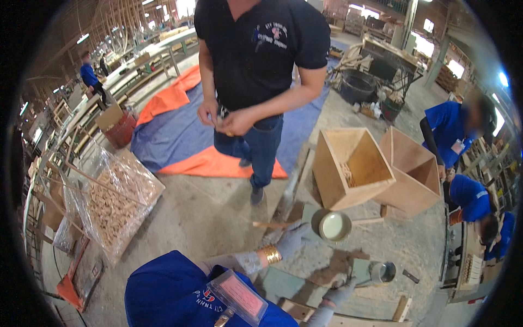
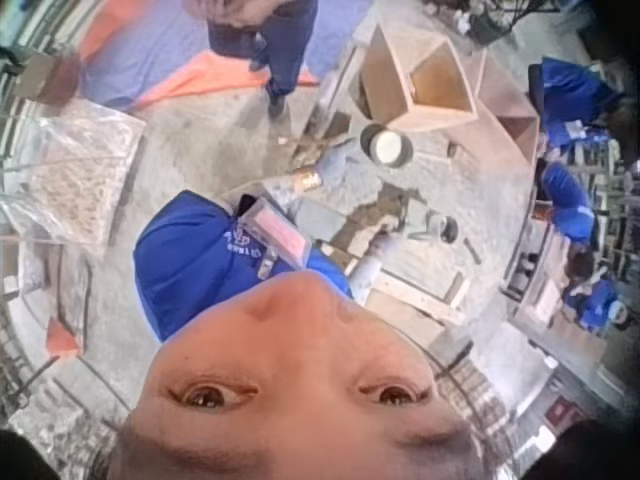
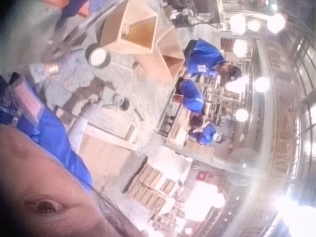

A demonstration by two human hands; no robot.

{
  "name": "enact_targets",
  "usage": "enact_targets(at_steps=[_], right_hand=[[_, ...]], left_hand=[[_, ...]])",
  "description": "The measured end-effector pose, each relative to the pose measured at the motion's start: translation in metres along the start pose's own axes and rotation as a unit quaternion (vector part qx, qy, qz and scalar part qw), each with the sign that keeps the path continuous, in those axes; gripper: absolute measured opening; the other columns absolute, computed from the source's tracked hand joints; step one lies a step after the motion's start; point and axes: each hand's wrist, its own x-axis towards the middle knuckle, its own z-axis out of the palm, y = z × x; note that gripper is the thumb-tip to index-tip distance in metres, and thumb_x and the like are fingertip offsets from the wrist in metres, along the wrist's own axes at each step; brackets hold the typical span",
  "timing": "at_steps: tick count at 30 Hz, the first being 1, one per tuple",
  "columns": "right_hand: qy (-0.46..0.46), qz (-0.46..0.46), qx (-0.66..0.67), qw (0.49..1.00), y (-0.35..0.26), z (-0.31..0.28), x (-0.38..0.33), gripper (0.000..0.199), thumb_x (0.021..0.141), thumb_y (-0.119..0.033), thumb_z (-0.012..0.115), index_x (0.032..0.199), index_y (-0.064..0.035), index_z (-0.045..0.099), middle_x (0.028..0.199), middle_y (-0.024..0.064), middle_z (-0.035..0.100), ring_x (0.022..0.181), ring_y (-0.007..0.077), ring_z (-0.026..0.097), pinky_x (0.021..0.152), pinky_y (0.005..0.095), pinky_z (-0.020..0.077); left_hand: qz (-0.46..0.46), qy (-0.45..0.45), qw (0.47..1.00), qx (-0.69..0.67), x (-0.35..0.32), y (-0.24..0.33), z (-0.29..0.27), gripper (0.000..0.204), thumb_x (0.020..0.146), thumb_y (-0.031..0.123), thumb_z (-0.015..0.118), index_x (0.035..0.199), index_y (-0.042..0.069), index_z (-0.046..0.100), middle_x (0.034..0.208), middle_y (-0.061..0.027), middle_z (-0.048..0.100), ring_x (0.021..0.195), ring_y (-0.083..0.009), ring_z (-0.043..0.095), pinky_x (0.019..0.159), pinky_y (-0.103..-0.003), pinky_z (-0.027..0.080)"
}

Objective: The person sits on the floor and mixes a white liquid from a small container into a larger can using a wooden stick. They then pour the mixture into a second can and continue stirring. Finally, they stand up and carry the cans across the workshop.

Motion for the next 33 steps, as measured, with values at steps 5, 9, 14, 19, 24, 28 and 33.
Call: enact_targets(at_steps=[5, 9, 14, 19, 24, 28, 33], right_hand=[[0.060, -0.028, 0.000, 0.998, -0.005, 0.035, -0.052, 0.034, 0.092, -0.030, 0.041, 0.114, -0.0043, 0.050, 0.110, 0.0081, 0.059, 0.043, 0.0022, 0.028, 0.037, 0.0149, 0.0218], [0.078, -0.023, 0.012, 0.997, 0.012, 0.087, -0.108, 0.034, 0.092, -0.030, 0.042, 0.112, -0.0041, 0.049, 0.110, 0.0106, 0.059, 0.041, 0.0022, 0.024, 0.036, 0.0155, 0.0205], [0.043, 0.013, 0.008, 0.999, 0.019, 0.106, -0.143, 0.039, 0.092, -0.032, 0.041, 0.115, -0.0012, 0.048, 0.109, 0.0132, 0.059, 0.040, 0.0025, 0.023, 0.035, 0.0167, 0.0186], [-0.028, -0.008, -0.043, 0.999, 0.005, 0.102, -0.142, 0.040, 0.092, -0.031, 0.041, 0.118, -0.0012, 0.047, 0.107, 0.0167, 0.058, 0.038, 0.0020, 0.022, 0.034, 0.0167, 0.0180], [-0.109, -0.152, -0.219, 0.958, -0.003, 0.124, -0.143, 0.034, 0.089, -0.023, 0.041, 0.113, 0.0002, 0.048, 0.100, 0.0134, 0.061, 0.042, 0.0011, 0.032, 0.035, 0.0177, 0.0240], [-0.106, -0.010, -0.065, 0.992, -0.015, 0.143, -0.147, 0.025, 0.091, -0.020, 0.042, 0.106, -0.0012, 0.050, 0.096, 0.0118, 0.062, 0.037, 0.0015, 0.029, 0.032, 0.0178, 0.0210], [-0.171, -0.090, -0.182, 0.964, 0.007, 0.130, -0.140, 0.028, 0.092, -0.022, 0.044, 0.106, -0.0002, 0.053, 0.090, 0.0086, 0.063, 0.041, 0.0012, 0.031, 0.035, 0.0169, 0.0215]], left_hand=[[0.064, -0.103, 0.974, 0.192, -0.016, 0.035, -0.063, 0.041, 0.077, 0.011, 0.061, 0.116, 0.002, 0.050, 0.112, -0.0131, 0.054, 0.111, -0.0285, 0.046, 0.093, -0.037, 0.039], [0.042, -0.133, 0.985, 0.105, -0.025, 0.052, -0.112, 0.046, 0.074, 0.008, 0.061, 0.118, 0.002, 0.049, 0.116, -0.0138, 0.052, 0.114, -0.0305, 0.044, 0.097, -0.037, 0.036], [0.124, -0.075, 0.978, 0.151, -0.046, 0.059, -0.144, 0.045, 0.075, 0.006, 0.058, 0.119, 0.001, 0.049, 0.119, -0.0132, 0.049, 0.114, -0.0273, 0.045, 0.091, -0.035, 0.042], [-0.213, -0.016, 0.914, -0.346, -0.053, 0.104, -0.141, 0.030, 0.088, 0.014, 0.050, 0.114, 0.000, 0.049, 0.107, -0.0085, 0.051, 0.098, -0.0180, 0.055, 0.070, -0.031, 0.053], [-0.104, 0.004, 0.973, -0.205, -0.063, 0.109, -0.169, 0.028, 0.088, 0.018, 0.051, 0.109, -0.001, 0.050, 0.102, -0.0096, 0.055, 0.092, -0.0214, 0.058, 0.076, -0.038, 0.054], [-0.124, 0.049, 0.930, -0.342, -0.058, 0.114, -0.181, 0.030, 0.090, 0.013, 0.044, 0.117, 0.000, 0.045, 0.113, -0.0111, 0.052, 0.101, -0.0241, 0.055, 0.081, -0.040, 0.052], [0.080, 0.045, 0.989, -0.117, -0.069, 0.085, -0.212, 0.028, 0.087, 0.015, 0.051, 0.112, 0.001, 0.049, 0.110, -0.0102, 0.052, 0.099, -0.0250, 0.055, 0.079, -0.040, 0.053]])
